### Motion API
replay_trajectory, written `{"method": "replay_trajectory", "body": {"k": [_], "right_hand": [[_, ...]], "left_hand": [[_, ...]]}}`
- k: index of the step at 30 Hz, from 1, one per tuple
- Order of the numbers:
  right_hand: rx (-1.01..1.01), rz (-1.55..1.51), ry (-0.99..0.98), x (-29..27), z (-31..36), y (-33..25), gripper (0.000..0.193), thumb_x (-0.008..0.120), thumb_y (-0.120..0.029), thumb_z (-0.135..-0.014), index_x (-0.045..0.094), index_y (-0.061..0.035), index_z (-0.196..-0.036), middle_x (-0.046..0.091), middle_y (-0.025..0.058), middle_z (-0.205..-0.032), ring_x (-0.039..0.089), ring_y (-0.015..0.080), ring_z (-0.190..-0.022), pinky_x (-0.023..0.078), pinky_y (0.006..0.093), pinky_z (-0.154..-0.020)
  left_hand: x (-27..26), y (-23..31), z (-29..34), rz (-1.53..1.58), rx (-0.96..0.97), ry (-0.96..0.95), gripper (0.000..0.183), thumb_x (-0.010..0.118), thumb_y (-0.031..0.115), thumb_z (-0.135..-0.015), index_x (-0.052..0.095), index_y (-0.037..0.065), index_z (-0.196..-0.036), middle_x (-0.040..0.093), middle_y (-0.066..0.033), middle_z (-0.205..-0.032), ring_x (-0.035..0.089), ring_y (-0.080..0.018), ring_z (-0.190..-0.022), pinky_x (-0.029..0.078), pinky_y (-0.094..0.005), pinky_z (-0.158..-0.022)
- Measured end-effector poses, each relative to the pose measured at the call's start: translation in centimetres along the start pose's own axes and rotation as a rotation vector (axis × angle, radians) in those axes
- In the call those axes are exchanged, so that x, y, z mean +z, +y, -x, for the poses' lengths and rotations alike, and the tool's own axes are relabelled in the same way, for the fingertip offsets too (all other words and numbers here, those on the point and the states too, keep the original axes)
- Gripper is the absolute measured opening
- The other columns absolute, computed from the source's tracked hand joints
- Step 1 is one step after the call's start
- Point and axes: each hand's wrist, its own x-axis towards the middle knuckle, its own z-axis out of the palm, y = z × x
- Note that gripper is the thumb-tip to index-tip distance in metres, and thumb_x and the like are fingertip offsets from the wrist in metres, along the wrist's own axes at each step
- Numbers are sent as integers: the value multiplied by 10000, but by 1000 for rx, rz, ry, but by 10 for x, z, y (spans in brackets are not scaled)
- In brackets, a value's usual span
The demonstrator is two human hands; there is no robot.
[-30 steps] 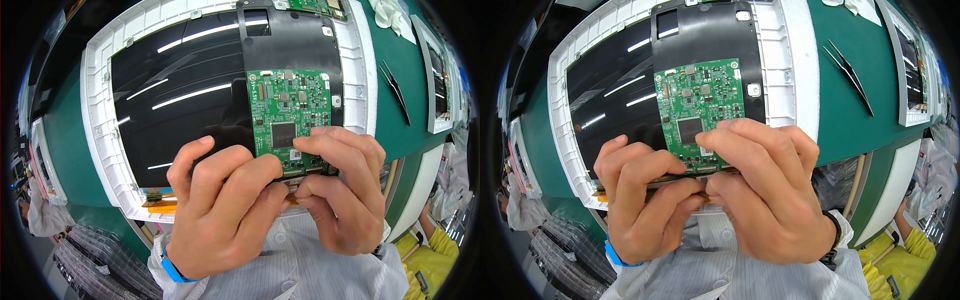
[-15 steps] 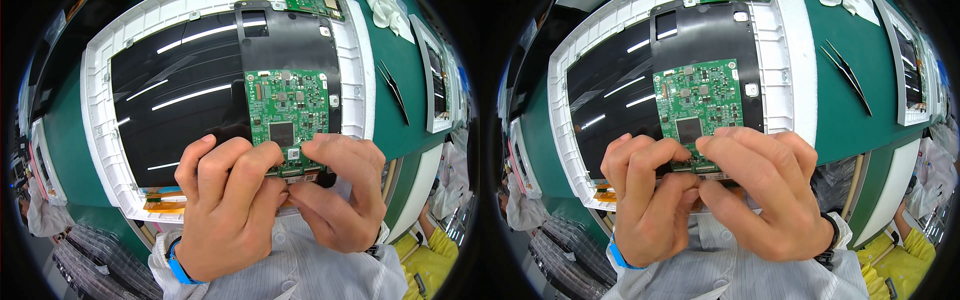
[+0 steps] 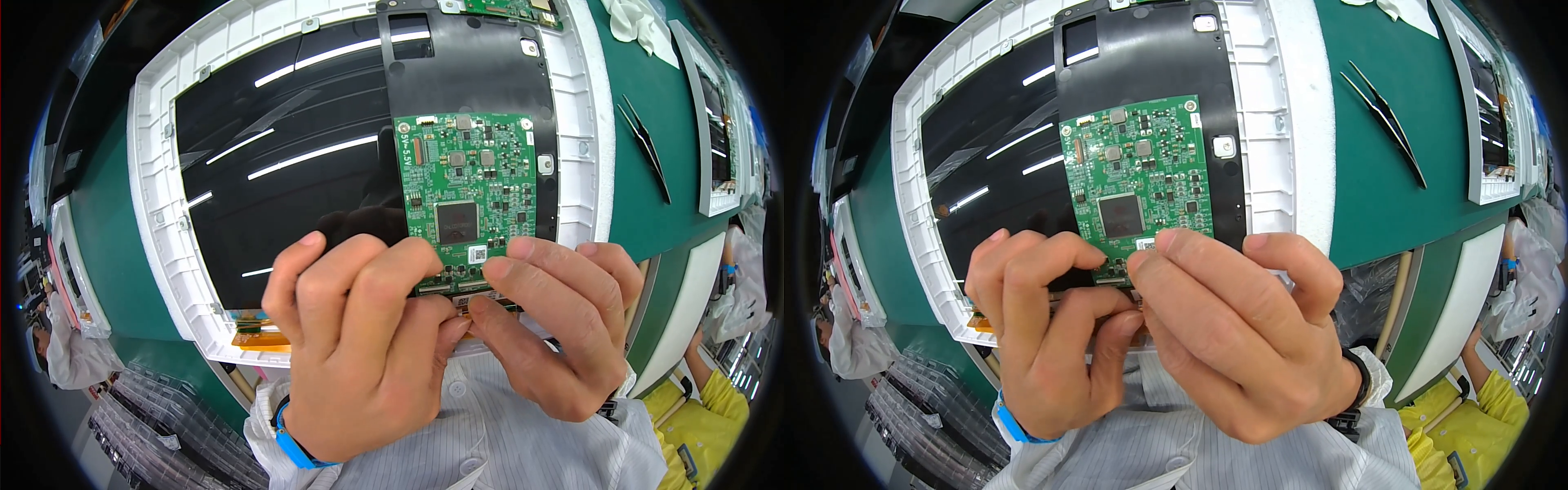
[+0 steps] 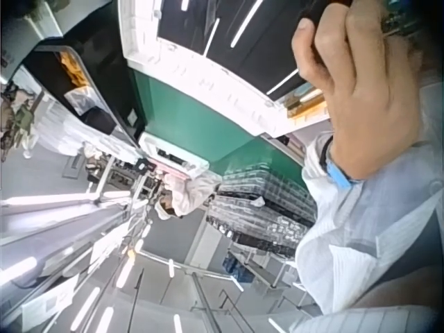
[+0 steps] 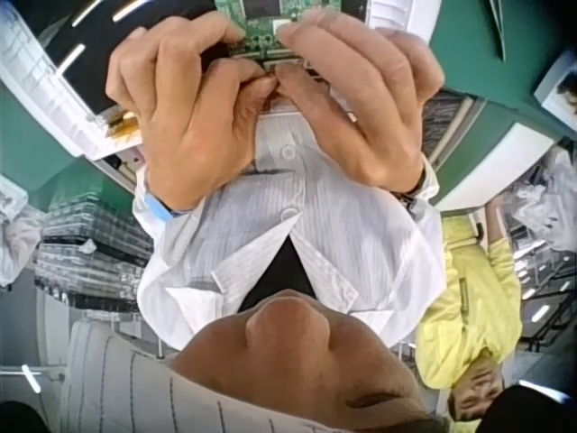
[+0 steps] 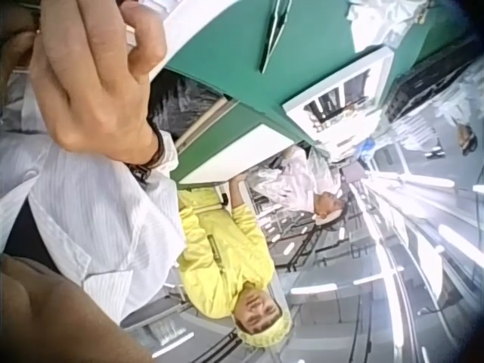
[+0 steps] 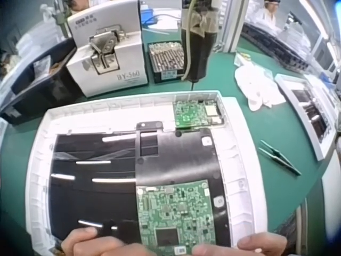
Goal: The person connects ribbon cables to a circuit board on a screen assembly by hand and with a small tool, then presses the connectors to secure them.
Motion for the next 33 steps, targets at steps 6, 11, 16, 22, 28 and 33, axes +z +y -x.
{"method": "replay_trajectory", "body": {"k": [6,11,16,22,28,33], "right_hand": [[-5,8,14,1,1,-1,161,867,-145,-699,758,-118,-814,766,75,-1022,738,251,-942,483,387,-784],[-1,33,19,2,0,-3,143,856,-145,-708,759,-120,-810,762,69,-1004,738,249,-928,483,392,-795],[-6,80,-9,-1,-1,-5,129,847,-143,-707,789,-124,-822,759,63,-1000,737,248,-936,477,399,-814],[19,151,-5,-1,-1,-10,151,867,-158,-677,805,-132,-812,741,43,-992,720,228,-949,465,414,-855],[43,161,9,0,1,-13,202,889,-152,-651,824,-129,-841,710,12,-927,683,200,-871,458,425,-872],[54,157,-43,-3,0,-14,236,888,-184,-653,834,-119,-873,698,-7,-845,654,173,-812,446,410,-852]], "left_hand": [[-4,-7,5,14,-4,39,242,885,131,-600,725,81,-775,614,-71,-1079,539,-299,-1041,374,-556,-1014],[-1,-10,6,20,5,95,249,897,149,-579,729,76,-749,612,-59,-1035,547,-284,-990,393,-550,-986],[2,-10,3,-12,8,129,248,893,177,-602,731,79,-763,617,-53,-997,563,-272,-948,410,-542,-964],[3,-12,4,-63,20,134,238,894,219,-624,742,106,-770,613,-9,-834,585,-230,-833,420,-515,-950],[4,-16,4,-52,26,139,246,891,253,-633,744,109,-768,604,-6,-790,579,-224,-805,425,-501,-940],[5,-18,3,-11,21,152,254,894,255,-628,749,106,-774,594,-5,-777,569,-226,-789,427,-500,-910]]}}
